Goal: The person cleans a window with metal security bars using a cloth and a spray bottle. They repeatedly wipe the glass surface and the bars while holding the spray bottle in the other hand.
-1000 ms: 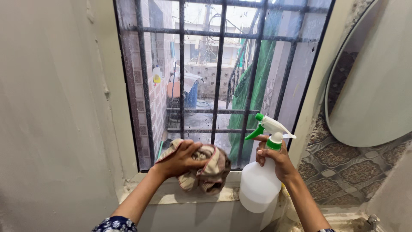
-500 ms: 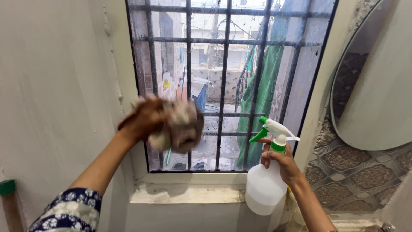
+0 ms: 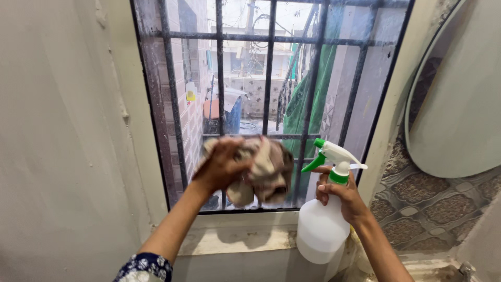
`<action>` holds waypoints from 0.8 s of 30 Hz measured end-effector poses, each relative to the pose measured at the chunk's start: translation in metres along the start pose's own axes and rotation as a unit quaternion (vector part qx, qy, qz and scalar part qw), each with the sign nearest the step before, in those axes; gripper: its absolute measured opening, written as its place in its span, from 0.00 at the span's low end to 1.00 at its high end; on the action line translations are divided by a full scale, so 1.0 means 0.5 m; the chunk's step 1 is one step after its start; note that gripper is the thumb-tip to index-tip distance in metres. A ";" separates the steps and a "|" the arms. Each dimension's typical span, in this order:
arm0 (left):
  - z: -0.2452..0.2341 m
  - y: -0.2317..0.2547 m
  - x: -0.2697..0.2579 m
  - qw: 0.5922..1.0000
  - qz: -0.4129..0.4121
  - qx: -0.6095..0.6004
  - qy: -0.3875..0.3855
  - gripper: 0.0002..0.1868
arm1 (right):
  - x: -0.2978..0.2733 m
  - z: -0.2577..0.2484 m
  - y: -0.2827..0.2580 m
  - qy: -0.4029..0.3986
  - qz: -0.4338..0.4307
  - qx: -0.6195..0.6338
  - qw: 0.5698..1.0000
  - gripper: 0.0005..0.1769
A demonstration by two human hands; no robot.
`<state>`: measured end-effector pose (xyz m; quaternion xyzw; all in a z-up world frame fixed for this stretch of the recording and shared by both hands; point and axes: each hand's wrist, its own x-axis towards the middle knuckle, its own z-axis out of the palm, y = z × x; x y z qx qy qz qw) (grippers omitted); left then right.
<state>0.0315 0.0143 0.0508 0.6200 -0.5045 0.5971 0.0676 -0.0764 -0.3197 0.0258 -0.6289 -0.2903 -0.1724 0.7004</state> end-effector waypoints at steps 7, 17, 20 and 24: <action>0.021 0.120 -0.130 0.997 -0.033 -0.036 -0.052 0.21 | -0.004 0.002 -0.012 0.005 0.016 -0.009 1.000 0.27; -0.098 0.014 -0.007 0.976 0.103 0.017 -0.189 0.10 | -0.006 0.008 -0.019 0.023 0.018 -0.012 1.000 0.27; -0.174 -0.066 0.136 0.795 -0.467 -0.331 -0.203 0.22 | -0.007 0.005 -0.015 0.019 0.016 -0.018 1.000 0.27; -0.204 -0.091 0.265 0.938 -0.225 0.263 0.032 0.22 | -0.003 0.008 -0.015 0.013 0.007 -0.001 1.000 0.27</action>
